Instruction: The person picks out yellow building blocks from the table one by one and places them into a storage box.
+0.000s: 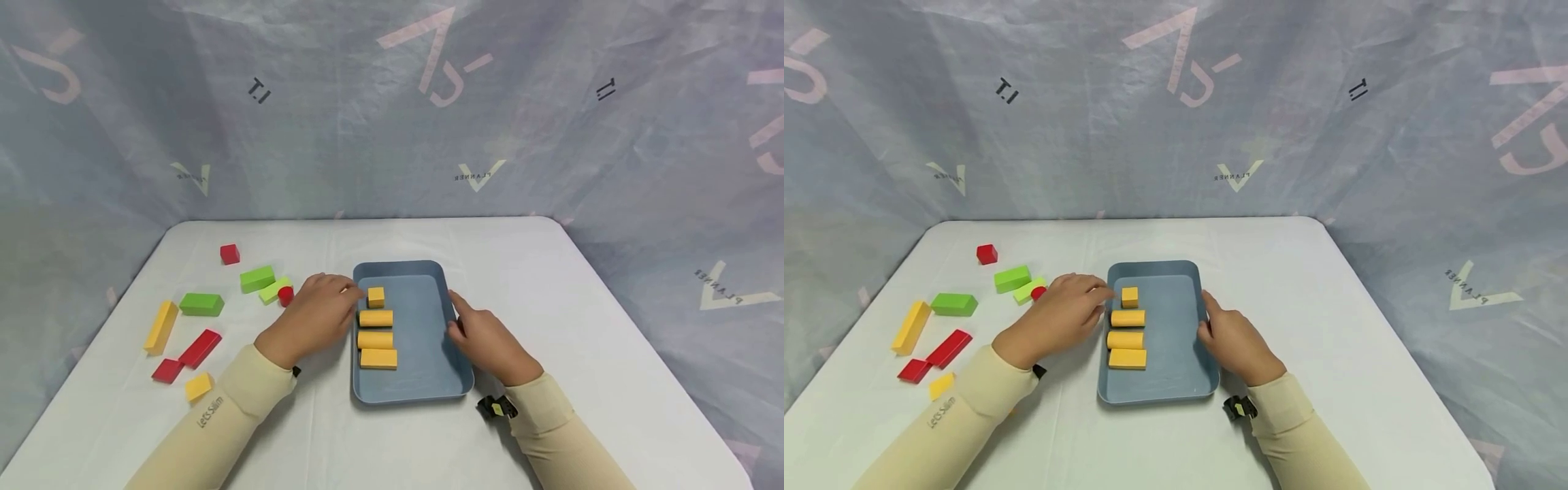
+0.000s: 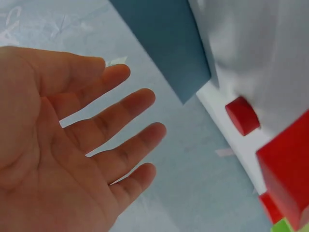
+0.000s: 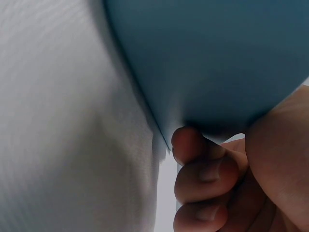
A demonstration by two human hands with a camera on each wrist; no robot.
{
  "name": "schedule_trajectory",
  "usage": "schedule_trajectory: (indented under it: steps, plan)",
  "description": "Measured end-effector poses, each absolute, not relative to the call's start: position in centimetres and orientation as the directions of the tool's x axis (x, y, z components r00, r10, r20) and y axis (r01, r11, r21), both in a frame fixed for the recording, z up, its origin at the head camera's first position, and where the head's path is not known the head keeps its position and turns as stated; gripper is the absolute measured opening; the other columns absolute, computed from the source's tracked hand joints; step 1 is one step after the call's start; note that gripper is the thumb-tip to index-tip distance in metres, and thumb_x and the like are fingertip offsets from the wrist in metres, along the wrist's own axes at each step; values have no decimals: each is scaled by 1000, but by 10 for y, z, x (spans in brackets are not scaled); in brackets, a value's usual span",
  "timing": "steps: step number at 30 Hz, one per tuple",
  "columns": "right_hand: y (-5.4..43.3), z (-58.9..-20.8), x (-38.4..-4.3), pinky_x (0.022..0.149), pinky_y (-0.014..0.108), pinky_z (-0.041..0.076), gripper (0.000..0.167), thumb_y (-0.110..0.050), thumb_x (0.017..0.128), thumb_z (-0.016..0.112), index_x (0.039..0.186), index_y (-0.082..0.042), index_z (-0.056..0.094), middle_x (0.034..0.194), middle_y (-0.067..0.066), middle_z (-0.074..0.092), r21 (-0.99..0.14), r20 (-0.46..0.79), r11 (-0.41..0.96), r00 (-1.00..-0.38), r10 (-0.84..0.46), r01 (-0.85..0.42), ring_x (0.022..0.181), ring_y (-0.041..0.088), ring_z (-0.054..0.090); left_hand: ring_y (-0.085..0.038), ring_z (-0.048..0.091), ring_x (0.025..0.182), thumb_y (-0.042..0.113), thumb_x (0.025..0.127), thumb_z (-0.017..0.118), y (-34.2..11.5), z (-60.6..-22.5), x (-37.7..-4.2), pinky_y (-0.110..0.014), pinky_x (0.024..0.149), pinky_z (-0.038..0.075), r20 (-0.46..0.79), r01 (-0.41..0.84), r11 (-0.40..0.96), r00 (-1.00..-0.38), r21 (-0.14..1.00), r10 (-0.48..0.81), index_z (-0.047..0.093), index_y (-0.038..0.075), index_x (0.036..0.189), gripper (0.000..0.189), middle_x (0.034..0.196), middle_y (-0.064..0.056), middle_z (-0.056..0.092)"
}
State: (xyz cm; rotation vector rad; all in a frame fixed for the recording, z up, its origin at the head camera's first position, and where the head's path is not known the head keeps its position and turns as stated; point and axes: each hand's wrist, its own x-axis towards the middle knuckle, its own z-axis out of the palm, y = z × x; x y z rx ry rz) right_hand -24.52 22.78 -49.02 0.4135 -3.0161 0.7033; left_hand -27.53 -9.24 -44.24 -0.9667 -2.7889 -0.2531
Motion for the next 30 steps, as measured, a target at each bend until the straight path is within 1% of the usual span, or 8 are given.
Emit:
schedule_trajectory:
  steps: [6,12,18,26,30]
  plan:
    - [228,-490,-245,48,27,35,62,-22,105,54,160,-5,33,57,-5,47,-437,79,860,-964,-255,-264,46,9,39,-31,60,127,19,99,64,-103,-431,-279,-54,113,42,212,578,809,-808,108,549,71,12,129,31,131,-9,67]
    - [228,-489,-245,49,26,36,62,-22,105,54,160,-4,33,58,-6,47,-434,86,858,-961,-263,-274,46,8,39,-34,58,131,20,97,67,-119,-418,-284,-58,109,45,243,536,841,-827,69,507,72,11,127,31,135,-14,65]
    - [228,-489,-245,49,26,36,62,-22,105,54,161,-5,33,57,-6,47,-438,80,858,-962,-260,-269,46,8,39,-36,54,135,22,97,68,-131,-409,-286,-61,110,42,227,483,870,-862,97,453,70,10,129,34,141,-16,61]
    - [228,-489,-245,49,26,36,62,-21,105,54,161,-5,32,58,-5,47,-444,73,856,-963,-259,-264,47,8,40,-38,56,132,21,95,70,-146,-399,-285,-64,106,44,261,462,884,-864,75,430,71,10,128,35,139,-17,62]
    - [229,-491,-245,49,26,36,62,-22,105,53,161,-5,32,58,-5,48,-452,63,854,-965,-256,-256,47,9,40,-41,56,131,20,94,71,-159,-392,-284,-65,104,44,277,441,893,-873,93,402,71,8,129,36,139,-20,61]
